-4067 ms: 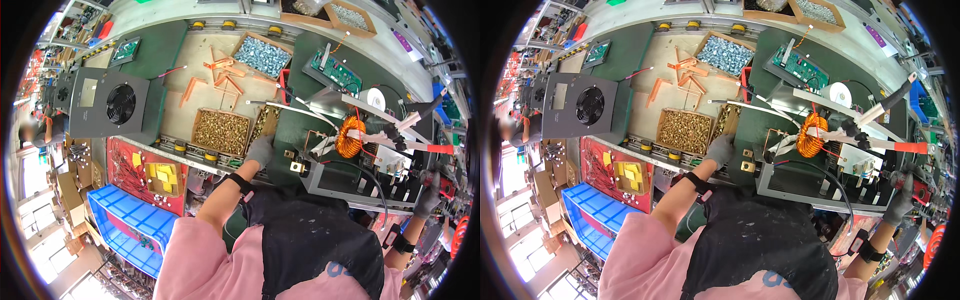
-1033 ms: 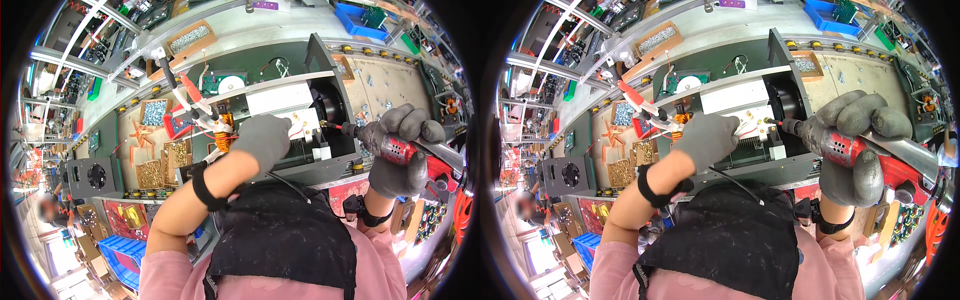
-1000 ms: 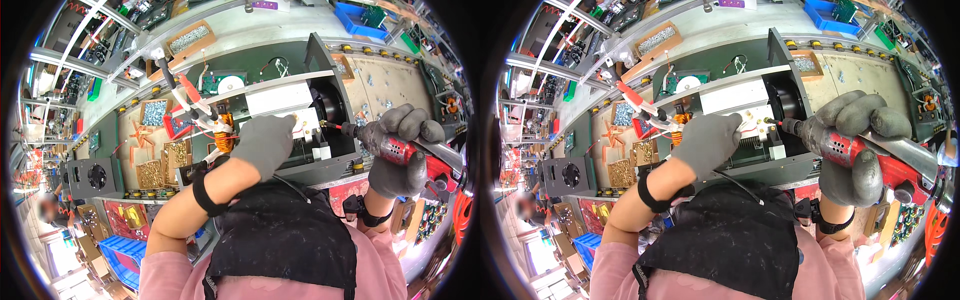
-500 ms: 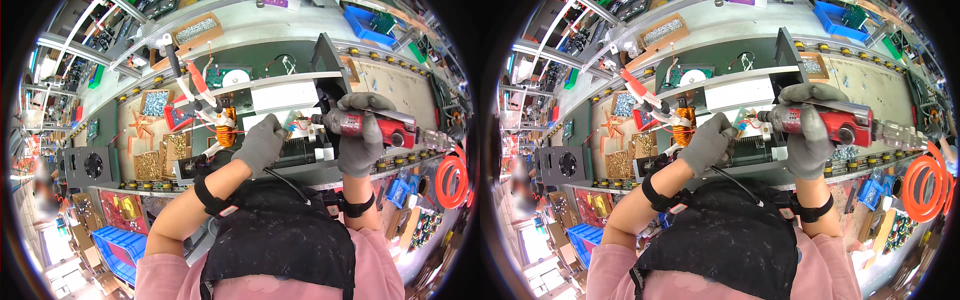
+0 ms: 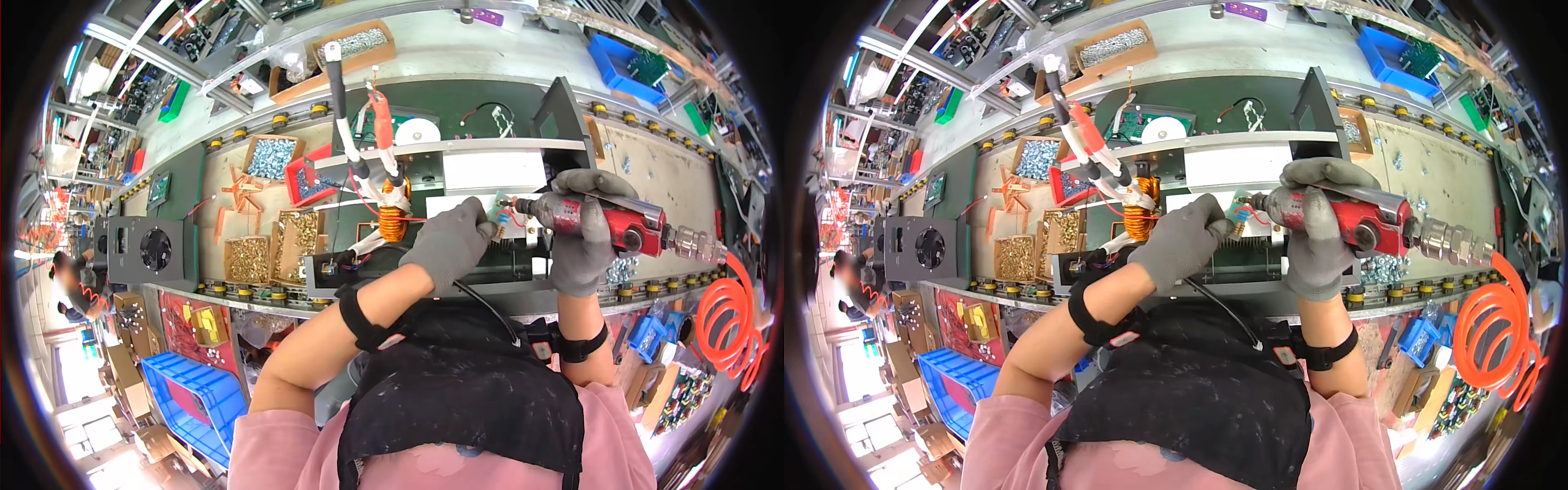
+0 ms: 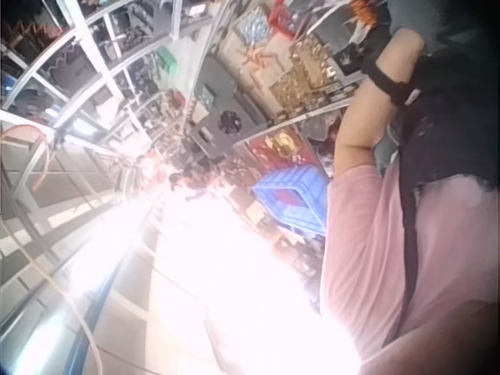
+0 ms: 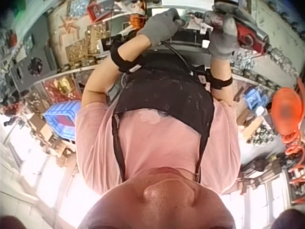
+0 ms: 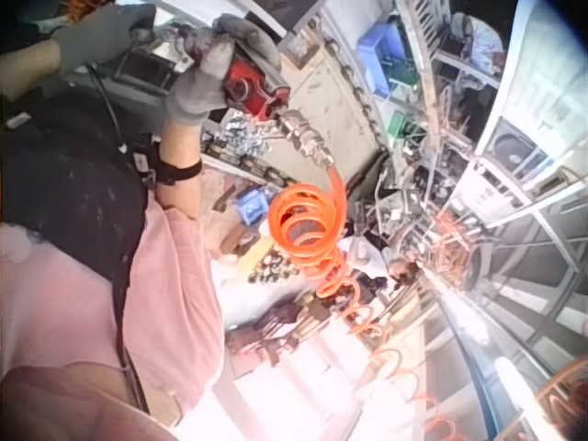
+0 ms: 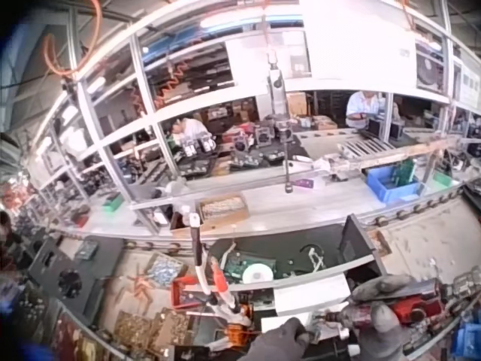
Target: Assembling electronic components for an inverter, connecting wires and using a pneumatic screwdriver to fasten parts.
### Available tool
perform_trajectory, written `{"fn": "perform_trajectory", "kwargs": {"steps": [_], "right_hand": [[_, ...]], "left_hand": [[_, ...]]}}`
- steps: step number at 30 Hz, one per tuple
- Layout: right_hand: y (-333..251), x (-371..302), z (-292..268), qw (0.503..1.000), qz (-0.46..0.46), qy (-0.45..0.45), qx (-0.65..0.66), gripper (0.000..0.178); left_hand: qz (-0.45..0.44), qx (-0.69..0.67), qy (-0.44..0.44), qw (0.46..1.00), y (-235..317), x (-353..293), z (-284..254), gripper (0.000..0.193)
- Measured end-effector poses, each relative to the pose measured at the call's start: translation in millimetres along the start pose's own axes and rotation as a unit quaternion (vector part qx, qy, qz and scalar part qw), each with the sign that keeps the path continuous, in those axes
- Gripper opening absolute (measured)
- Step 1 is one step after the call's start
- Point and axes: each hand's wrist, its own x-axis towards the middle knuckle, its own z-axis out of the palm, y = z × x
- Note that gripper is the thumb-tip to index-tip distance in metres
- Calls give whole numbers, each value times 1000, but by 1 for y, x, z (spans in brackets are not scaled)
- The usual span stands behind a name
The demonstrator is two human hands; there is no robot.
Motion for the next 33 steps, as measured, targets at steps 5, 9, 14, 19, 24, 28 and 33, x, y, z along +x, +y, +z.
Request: {"fn": "perform_trajectory", "kwargs": {"steps": [5,9,14,19,24,28,33], "right_hand": [[-2,0,2,999,27,-7,39,33],[-4,0,3,997,31,-35,62,31],[-2,1,2,999,12,-18,32,35],[2,0,-1,1000,8,3,15,40],[3,1,-3,1000,-12,-3,-14,40],[2,4,-1,999,-3,-44,-15,38],[5,9,4,995,-34,-83,-32,31]], "left_hand": [[84,-80,458,881,0,-29,-29,35],[119,-44,572,810,-6,0,-50,42],[112,138,564,807,-12,32,-71,39],[129,-123,505,844,1,33,-66,30],[60,-601,-76,793,-16,21,-90,53],[-4,-470,164,867,-22,42,-91,44],[67,-58,415,906,-11,63,-85,17]]}}
